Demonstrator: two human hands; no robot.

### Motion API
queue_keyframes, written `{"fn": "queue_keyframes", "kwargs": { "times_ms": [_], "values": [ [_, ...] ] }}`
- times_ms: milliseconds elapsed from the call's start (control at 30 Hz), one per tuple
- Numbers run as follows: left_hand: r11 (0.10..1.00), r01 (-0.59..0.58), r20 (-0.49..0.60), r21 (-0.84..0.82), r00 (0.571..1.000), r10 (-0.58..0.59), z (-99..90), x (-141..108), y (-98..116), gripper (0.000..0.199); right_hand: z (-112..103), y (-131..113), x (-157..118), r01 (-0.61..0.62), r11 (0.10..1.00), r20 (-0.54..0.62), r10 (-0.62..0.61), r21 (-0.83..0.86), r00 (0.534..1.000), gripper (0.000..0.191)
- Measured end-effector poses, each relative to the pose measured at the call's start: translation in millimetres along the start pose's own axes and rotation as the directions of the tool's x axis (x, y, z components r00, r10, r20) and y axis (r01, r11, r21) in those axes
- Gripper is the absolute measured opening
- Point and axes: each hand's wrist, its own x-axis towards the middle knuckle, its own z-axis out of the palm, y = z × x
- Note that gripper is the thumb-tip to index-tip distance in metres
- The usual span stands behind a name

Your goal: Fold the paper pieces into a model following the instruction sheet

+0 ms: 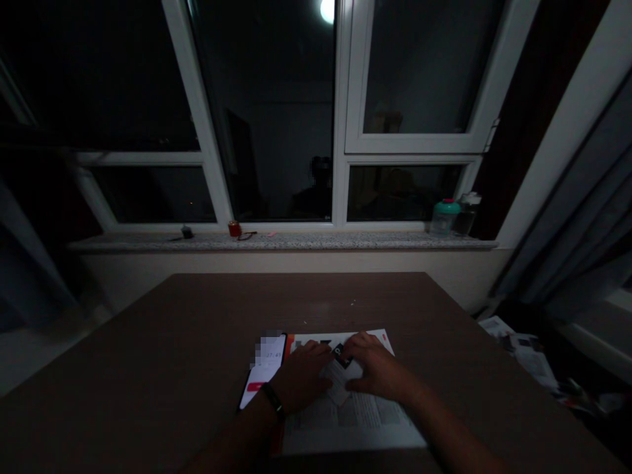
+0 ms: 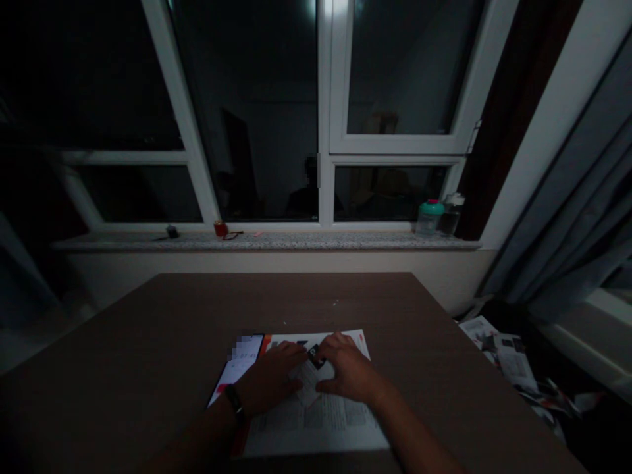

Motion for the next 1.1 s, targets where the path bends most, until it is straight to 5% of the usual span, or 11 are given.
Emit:
{"fn": "queue_keyframes", "kwargs": {
  "times_ms": [233, 1100],
  "values": [
    [1.0, 0.009, -0.021, 0.005, 1.0, -0.009, 11.0, 0.2, -5.4, 0.046, 1.2, -0.6, -1.3, -0.002, 1.0, 0.021, 0.002, 0.01, 1.0, 0.054],
    [0.999, -0.024, 0.001, -0.023, 1.0, 0.024, 0.5, -0.6, 3.3, 0.062, 3.7, 1.6, 1.0, -0.007, 0.997, -0.003, 0.007, 0.074, 1.0, 0.045]
  ]
}}
